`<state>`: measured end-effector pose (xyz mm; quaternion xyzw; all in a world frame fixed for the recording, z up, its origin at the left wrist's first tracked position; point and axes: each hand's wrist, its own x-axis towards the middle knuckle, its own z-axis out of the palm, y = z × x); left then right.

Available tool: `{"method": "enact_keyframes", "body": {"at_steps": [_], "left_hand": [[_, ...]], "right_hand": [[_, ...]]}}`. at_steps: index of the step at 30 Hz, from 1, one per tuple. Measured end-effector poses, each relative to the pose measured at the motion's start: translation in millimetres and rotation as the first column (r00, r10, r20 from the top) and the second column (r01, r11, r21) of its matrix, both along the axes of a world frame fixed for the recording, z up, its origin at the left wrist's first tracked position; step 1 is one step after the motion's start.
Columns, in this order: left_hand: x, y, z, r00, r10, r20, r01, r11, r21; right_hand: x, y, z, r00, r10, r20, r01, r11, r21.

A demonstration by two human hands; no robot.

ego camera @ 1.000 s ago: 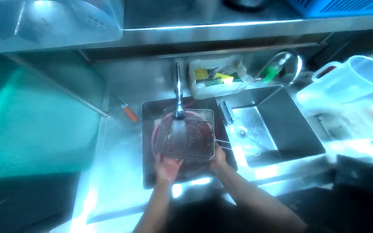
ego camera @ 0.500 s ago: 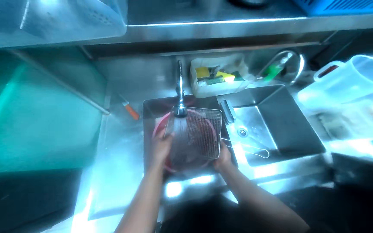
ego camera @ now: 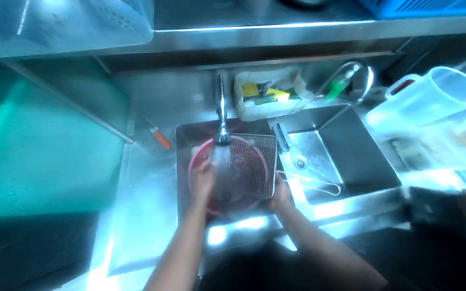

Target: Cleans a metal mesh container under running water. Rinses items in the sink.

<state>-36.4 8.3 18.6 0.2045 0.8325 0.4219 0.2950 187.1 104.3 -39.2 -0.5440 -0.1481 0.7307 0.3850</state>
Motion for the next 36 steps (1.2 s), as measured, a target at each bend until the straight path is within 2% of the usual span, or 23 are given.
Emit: {"method": "enact_keyframes", "body": {"at_steps": [3, 4, 6, 9, 13, 17, 19, 23, 26, 28, 32, 36], "left_hand": [[15.0, 6.3, 5.7, 0.954, -0.085, -0.288, 0.017, 0.973, -0.232], [22.1, 9.4, 4.4, 0.923, -0.163, -0.348, 0.052, 0.95, -0.307], [33.8, 16.3, -2.1, 0.878, -0.301, -0.371, 0.154, 0.914, -0.376], [51.5, 22.7, 7.1, 0.872, -0.408, -0.27, 0.314, 0.89, -0.33], [49.6, 12.6, 7.5, 0.865, -0.486, -0.123, 0.471, 0.872, -0.133], [33.1, -10.5, -7.0, 0.852, -0.52, -0.066, 0.524, 0.845, 0.105], [24.6, -24.3, -10.9, 0.857, -0.515, 0.01, 0.508, 0.848, 0.15], [17.1, -51.2, -20.9, 0.894, -0.432, 0.117, 0.418, 0.9, 0.122], [13.2, -63.2, -25.6, 0.917, -0.379, 0.126, 0.375, 0.925, 0.059], [12.3, -66.0, -22.2, 0.927, -0.365, 0.087, 0.366, 0.931, 0.007], [14.9, -64.3, -9.4, 0.917, -0.39, -0.088, 0.379, 0.918, -0.117], [9.3, -69.7, -9.3, 0.902, -0.394, -0.176, 0.391, 0.919, -0.057]], "right_hand": [[-7.1, -3.2, 2.1, 0.999, 0.012, 0.036, -0.012, 1.0, -0.013], [-10.6, -4.8, 2.8, 0.999, 0.018, 0.051, -0.017, 1.0, -0.013], [-18.9, -6.1, 2.3, 0.995, 0.06, 0.083, -0.059, 0.998, -0.014], [-29.9, -3.2, 0.7, 0.982, 0.101, 0.161, -0.102, 0.995, -0.002], [-38.6, -1.6, -2.2, 0.954, 0.123, 0.272, -0.138, 0.99, 0.036], [-45.3, -9.9, -3.5, 0.916, 0.144, 0.376, -0.185, 0.98, 0.076], [-48.1, -14.5, -2.8, 0.875, 0.197, 0.443, -0.243, 0.969, 0.05], [-58.9, -25.7, 0.4, 0.865, 0.219, 0.452, -0.29, 0.953, 0.093], [-69.2, -32.1, 4.0, 0.866, 0.224, 0.448, -0.308, 0.943, 0.123], [-75.0, -33.8, 0.9, 0.864, 0.226, 0.451, -0.315, 0.939, 0.135], [-89.3, -39.2, 10.6, 0.879, 0.214, 0.427, -0.296, 0.946, 0.135], [-100.4, -41.2, 15.9, 0.907, 0.235, 0.349, -0.295, 0.946, 0.13]]}}
